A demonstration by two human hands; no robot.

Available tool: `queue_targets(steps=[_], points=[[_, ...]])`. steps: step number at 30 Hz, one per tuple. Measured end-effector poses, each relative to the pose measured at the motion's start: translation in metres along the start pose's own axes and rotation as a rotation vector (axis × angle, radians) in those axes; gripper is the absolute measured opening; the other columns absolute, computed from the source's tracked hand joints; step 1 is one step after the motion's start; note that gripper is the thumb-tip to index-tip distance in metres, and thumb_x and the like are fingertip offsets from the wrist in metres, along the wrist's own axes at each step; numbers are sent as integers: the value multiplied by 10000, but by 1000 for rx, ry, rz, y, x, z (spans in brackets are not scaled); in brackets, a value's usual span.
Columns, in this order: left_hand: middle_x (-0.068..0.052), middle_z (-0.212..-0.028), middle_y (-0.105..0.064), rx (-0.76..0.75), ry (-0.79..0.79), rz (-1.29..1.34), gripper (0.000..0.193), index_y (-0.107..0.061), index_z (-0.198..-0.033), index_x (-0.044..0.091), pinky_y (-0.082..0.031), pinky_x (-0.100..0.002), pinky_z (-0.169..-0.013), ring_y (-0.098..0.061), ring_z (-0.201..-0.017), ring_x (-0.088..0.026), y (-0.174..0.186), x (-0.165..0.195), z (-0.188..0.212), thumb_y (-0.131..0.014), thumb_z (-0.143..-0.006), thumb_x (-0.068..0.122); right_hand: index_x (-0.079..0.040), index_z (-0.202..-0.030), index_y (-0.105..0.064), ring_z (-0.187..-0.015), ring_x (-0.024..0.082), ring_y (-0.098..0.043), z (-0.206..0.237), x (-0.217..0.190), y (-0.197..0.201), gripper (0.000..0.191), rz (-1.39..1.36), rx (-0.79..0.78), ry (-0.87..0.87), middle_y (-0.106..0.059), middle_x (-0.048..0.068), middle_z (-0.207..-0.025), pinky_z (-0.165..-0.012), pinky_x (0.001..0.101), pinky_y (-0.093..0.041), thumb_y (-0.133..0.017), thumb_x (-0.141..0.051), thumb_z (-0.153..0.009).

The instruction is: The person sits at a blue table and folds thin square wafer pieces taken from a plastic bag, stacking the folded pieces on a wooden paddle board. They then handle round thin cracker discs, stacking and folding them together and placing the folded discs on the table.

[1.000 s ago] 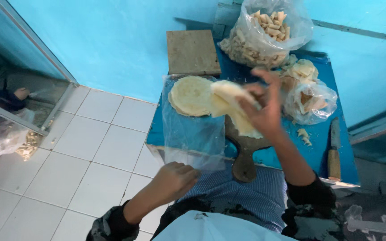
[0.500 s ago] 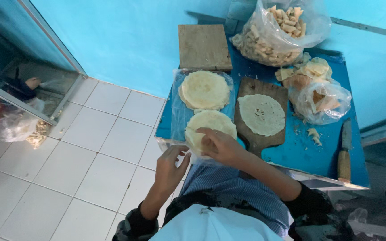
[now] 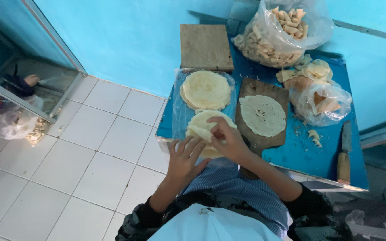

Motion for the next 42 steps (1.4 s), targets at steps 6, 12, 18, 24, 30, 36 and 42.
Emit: queue_targets(steps=[6,12,18,24,30,36,42], points=[[-72,-1211,-664,-45,-4,-41,369,-708,-1118,77,-333,-612,-1060,-569,-1240,-292,-10,-6,6,-828,-822,263,-89,-1346,-528,-848,127,-715,-21,39,62,490,-149,185,-55,-642,29,-923,-762,282,-588,-654,56,-896],[-60,-1177,-673,-65,15,-53,304,-716,-1077,86,-311,-638,-1064,-576,-1223,-296,-15,-9,8,-813,-849,261,-80,-1354,-572,-948,134,-653,-31,46,152,516,-167,419,38,-628,39,-1064,-839,280,-579,-660,115,-885],[-47,-1124,-680,-95,31,-46,306,-722,-1036,103,-274,-703,-1057,-583,-1182,-305,-7,-8,-7,-810,-824,305,-83,-1362,-559,-1000,121,-605,-12,-9,189,441,-302,482,180,-583,22,-1138,-831,272,-528,-605,131,-978],[-112,-1293,-664,-72,-35,385,417,-690,-1236,85,-448,-495,-1071,-588,-1253,-332,19,2,-65,-818,-873,244,-49,-1298,-558,-1085,135,-641,31,-85,156,417,-142,71,210,-607,41,-1225,-913,297,-566,-612,132,-927],[-85,-1168,-728,-708,123,1190,505,-656,-1269,23,-556,-324,-984,-701,-1096,-163,-51,35,-110,-835,-864,264,-41,-1332,-592,-974,125,-686,58,-92,136,489,-133,21,-15,-681,68,-1069,-773,293,-578,-666,132,-881],[-66,-711,-707,-617,207,785,122,-767,-903,71,-495,-353,-609,-644,-642,-156,-96,-1,-169,-763,-917,192,-45,-1350,-562,-977,125,-689,47,-65,189,532,66,274,30,-691,56,-1045,-813,279,-566,-610,178,-869],[-76,-862,-689,-91,-293,568,166,-642,-905,79,-487,-407,-744,-693,-841,-295,-116,-3,-234,-771,-843,162,-49,-1346,-548,-1069,148,-695,36,-20,217,472,190,605,298,-702,60,-1084,-962,315,-565,-666,167,-943]])
Point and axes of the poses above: each hand's wrist, its own z-axis away from the middle knuckle, its own y-axis out of the back of the hand, x = y × z, the point moved 7 cm from there along -z, towards the middle knuckle
